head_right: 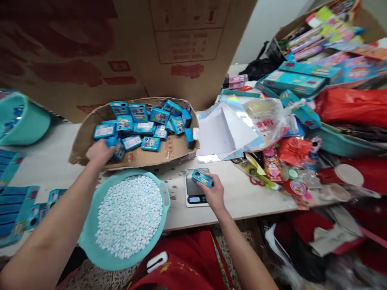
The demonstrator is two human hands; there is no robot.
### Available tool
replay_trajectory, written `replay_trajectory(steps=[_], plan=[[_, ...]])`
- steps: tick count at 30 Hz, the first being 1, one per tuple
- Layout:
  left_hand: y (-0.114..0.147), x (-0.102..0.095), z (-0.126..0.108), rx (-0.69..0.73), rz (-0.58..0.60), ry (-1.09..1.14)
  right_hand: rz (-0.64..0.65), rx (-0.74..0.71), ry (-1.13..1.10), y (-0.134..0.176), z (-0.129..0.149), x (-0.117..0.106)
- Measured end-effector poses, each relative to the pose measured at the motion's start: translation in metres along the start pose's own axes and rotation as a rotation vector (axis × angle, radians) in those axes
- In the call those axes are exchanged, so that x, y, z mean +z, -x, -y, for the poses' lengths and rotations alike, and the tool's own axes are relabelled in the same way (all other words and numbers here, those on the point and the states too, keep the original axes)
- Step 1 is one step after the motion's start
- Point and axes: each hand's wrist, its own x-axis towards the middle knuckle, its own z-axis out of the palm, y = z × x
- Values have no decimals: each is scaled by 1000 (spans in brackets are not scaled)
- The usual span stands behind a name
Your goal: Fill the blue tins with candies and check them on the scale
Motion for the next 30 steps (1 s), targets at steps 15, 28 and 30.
replay_trajectory(steps=[15, 28, 30], plan=[[255, -10, -5, -852, 1053, 1762, 372, -352, -167, 70, 89, 40], [235, 52, 92, 62, 37, 153, 728, -8, -271, 130, 112, 41], [233, 67, 89, 68, 74, 53, 695, 127, -275, 139, 105, 42]])
